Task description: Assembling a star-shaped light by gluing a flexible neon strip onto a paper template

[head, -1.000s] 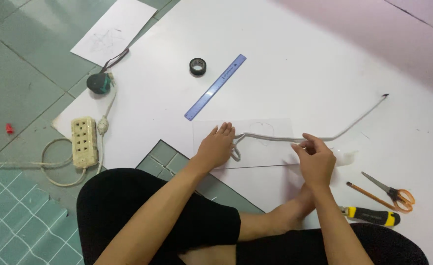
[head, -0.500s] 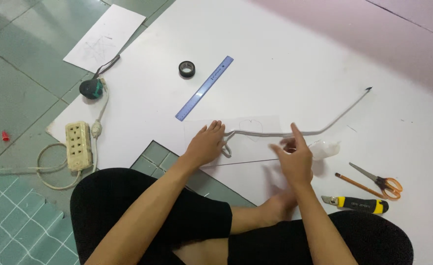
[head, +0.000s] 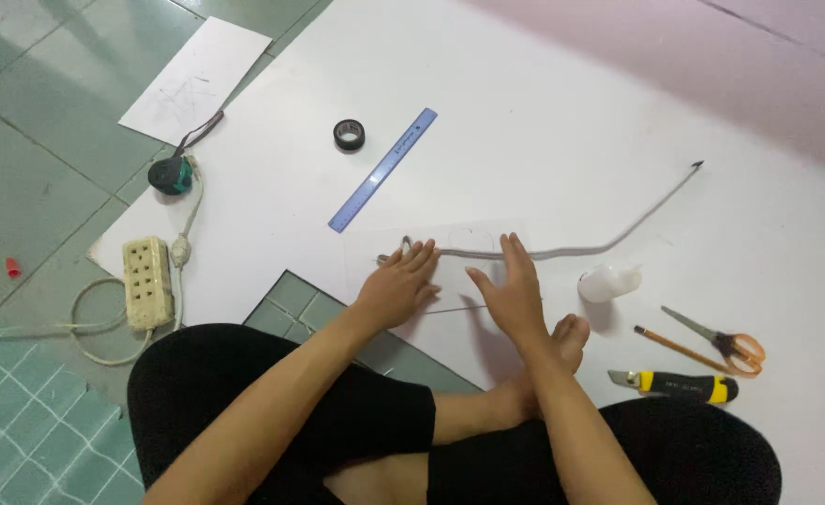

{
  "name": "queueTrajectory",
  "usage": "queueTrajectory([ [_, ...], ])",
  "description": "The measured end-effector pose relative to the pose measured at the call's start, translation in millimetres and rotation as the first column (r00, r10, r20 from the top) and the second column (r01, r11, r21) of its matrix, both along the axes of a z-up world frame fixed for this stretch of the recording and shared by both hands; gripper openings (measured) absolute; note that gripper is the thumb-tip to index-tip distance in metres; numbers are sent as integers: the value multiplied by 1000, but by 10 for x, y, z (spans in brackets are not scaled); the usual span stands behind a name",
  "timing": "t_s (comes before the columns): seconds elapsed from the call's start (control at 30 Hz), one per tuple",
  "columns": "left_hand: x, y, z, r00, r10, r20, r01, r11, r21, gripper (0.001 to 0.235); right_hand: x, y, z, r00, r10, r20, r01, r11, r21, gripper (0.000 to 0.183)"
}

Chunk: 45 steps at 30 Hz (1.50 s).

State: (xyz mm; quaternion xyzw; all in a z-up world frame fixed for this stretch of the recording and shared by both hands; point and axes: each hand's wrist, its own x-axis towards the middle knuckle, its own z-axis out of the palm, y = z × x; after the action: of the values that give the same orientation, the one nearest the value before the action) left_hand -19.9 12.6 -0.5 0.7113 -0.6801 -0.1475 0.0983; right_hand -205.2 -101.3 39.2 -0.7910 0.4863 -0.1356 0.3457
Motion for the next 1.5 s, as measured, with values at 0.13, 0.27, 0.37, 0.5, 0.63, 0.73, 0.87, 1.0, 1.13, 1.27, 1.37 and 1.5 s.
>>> queueTrajectory([
  [0.13, 24, -13, -13, 992, -23, 127, 26, 999, -24, 54, 37, -18, -137, 999, 24, -24, -23, 1000, 19, 71],
  [0.27, 3, 12, -157, 995, 22, 95, -21, 1000, -12, 56, -43, 36, -226, 998, 19, -56, -20, 1000, -14, 56],
  [0.37, -82, 72, 129, 996, 86, 1, -86, 996, 2, 61, -92, 79, -203, 999, 9, -41, -9, 1000, -6, 51],
  [0.5, -216, -157, 237, 950, 266, 165, -225, 947, -230, 65, -99, 92, -167, 997, -41, 60, 42, 999, -17, 42],
  [0.63, -244, -595, 98, 904, 423, -58, -422, 863, -276, 69, -74, 45, -150, 991, -95, 100, 95, 995, -3, 40],
  [0.73, -293, -762, 193, 861, 509, 11, -474, 809, -348, 70, -50, -11, -41, 981, -175, 88, 169, 983, 78, 39],
  [0.87, -217, -799, -45, 873, 488, 7, -480, 861, -168, 74, 37, -118, -19, 968, -204, 143, 192, 977, 95, 39],
  [1.0, -153, -768, -153, 897, 437, -64, -441, 889, -122, 70, 100, -175, -147, 966, -207, 158, 207, 978, 18, 36],
  [1.13, 347, -1002, -672, 786, 561, -260, -616, 745, -255, 67, 126, -214, -375, 953, -208, 219, 220, 975, -30, 34],
  [1.27, 580, -853, 368, 679, 729, -91, -685, 584, -436, 62, 85, -284, -587, 950, -161, 267, 216, 958, -191, 28],
  [1.37, 384, -806, 824, 725, 655, -212, -669, 596, -445, 66, 118, -221, -377, 947, -198, 254, 224, 971, -79, 31],
  [1.5, 150, -659, -323, 875, 467, 125, -414, 857, -307, 74, 165, -122, -239, 950, -203, 237, 231, 968, -100, 27],
])
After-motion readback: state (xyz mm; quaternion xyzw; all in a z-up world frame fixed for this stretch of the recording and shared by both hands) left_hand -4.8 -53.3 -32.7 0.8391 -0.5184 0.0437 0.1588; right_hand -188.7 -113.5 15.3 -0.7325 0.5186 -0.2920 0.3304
